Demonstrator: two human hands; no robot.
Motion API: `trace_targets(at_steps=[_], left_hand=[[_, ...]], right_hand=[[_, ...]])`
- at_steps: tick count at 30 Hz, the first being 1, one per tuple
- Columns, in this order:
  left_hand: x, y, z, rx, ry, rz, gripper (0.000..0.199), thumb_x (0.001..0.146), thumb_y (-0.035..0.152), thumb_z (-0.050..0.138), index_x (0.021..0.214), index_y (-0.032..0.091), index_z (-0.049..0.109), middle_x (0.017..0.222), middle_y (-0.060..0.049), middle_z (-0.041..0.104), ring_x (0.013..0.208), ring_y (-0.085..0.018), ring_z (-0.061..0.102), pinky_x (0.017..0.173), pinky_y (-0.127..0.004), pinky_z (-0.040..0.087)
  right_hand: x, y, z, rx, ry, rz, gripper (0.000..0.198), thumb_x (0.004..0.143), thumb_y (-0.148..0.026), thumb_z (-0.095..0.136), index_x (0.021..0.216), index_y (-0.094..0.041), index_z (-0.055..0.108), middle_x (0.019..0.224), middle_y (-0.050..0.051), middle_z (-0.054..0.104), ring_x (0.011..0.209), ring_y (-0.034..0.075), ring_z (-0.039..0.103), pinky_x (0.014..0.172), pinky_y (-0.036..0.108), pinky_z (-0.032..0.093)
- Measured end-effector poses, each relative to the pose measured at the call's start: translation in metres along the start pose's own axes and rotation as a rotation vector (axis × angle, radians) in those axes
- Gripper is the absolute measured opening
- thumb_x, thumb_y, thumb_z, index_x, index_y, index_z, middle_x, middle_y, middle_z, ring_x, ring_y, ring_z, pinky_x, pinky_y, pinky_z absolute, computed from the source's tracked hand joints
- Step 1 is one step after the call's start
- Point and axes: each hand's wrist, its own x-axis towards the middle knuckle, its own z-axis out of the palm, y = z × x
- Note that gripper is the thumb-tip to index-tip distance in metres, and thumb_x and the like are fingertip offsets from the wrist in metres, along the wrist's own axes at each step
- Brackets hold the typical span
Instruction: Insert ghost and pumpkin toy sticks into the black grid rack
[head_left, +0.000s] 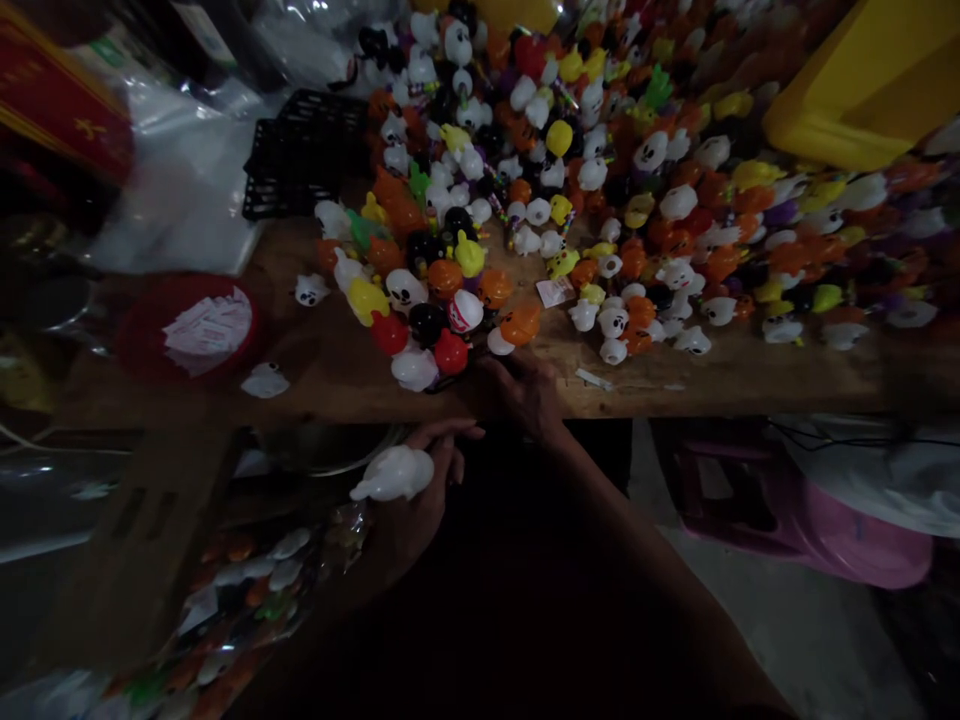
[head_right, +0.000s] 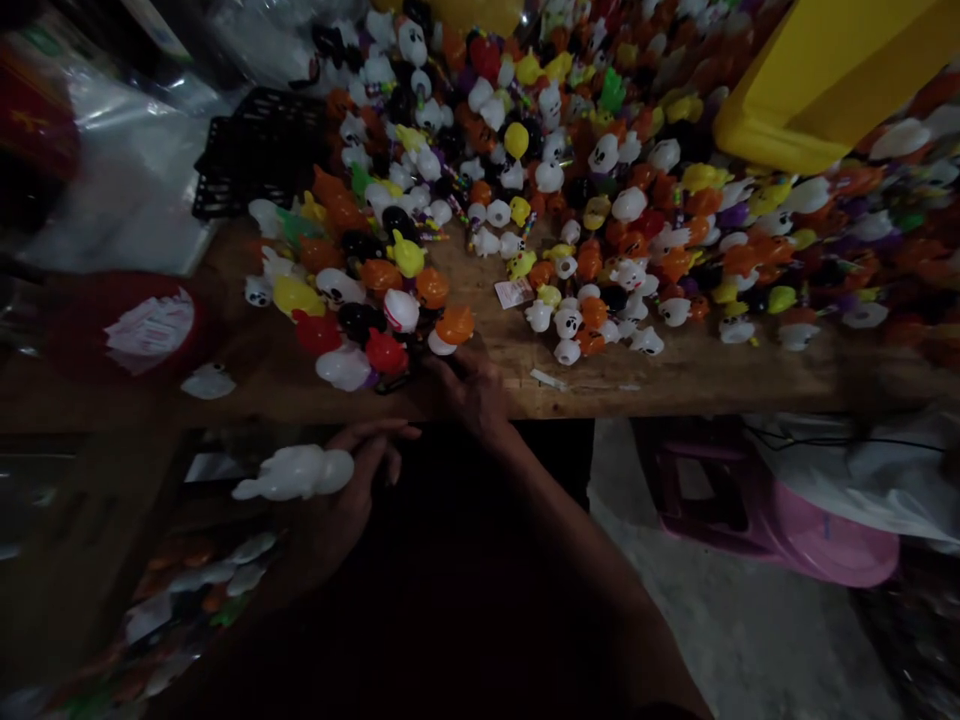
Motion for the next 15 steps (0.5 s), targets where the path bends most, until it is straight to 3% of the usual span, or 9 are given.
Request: trace_targets(at_steps=[4, 6, 8, 11, 15], left_hand=[[0.006, -0.013, 0.004, 0.029, -0.043, -0.005, 0.026, 0.098, 0.035, 0.053, 0.105, 0.019, 0.072, 0.081, -0.002, 0.071, 0.061, -0.010, 0.059, 0.062, -0.023, 0.052], [0.012, -0.021, 0.007, 0.002, -0.038, 0.005, 0.027, 0.099, 0.035, 0.053, 0.113, 0.021, 0.071, 0.105, -0.006, 0.073, 0.068, -0.010, 0.064, 0.065, -0.024, 0.055], [0.017, -0.028, 0.010, -0.014, -0.023, 0.023, 0.030, 0.099, 0.036, 0.053, 0.120, 0.021, 0.068, 0.131, -0.010, 0.065, 0.075, -0.011, 0.068, 0.066, -0.025, 0.057], [0.022, -0.036, 0.012, 0.039, -0.041, 0.052, 0.035, 0.100, 0.036, 0.051, 0.130, 0.024, 0.064, 0.143, -0.011, 0.059, 0.082, -0.014, 0.070, 0.066, -0.026, 0.059], [0.029, -0.046, 0.010, 0.232, -0.136, 0.150, 0.038, 0.099, 0.028, 0.049, 0.135, 0.028, 0.064, 0.152, -0.010, 0.053, 0.083, -0.015, 0.070, 0.070, -0.028, 0.061]], right_hand=[[0.002, 0.001, 0.000, -0.023, -0.045, -0.029, 0.027, 0.089, -0.044, 0.063, 0.092, -0.022, 0.079, 0.095, 0.004, 0.080, 0.086, 0.024, 0.073, 0.078, 0.034, 0.056], [0.002, 0.003, 0.000, -0.029, -0.050, -0.024, 0.027, 0.089, -0.044, 0.062, 0.092, -0.022, 0.078, 0.093, 0.004, 0.079, 0.085, 0.024, 0.072, 0.076, 0.034, 0.056], [0.002, 0.004, -0.002, -0.022, -0.042, -0.008, 0.029, 0.089, -0.044, 0.060, 0.095, -0.022, 0.077, 0.094, 0.003, 0.079, 0.087, 0.025, 0.072, 0.079, 0.036, 0.057], [-0.002, 0.002, -0.010, -0.060, -0.014, -0.002, 0.029, 0.092, -0.042, 0.057, 0.102, -0.023, 0.076, 0.101, 0.005, 0.079, 0.093, 0.026, 0.072, 0.084, 0.038, 0.057], [-0.005, -0.003, -0.024, -0.315, 0.012, -0.031, 0.029, 0.096, -0.034, 0.054, 0.114, -0.022, 0.072, 0.107, 0.010, 0.077, 0.092, 0.026, 0.072, 0.084, 0.038, 0.057]])
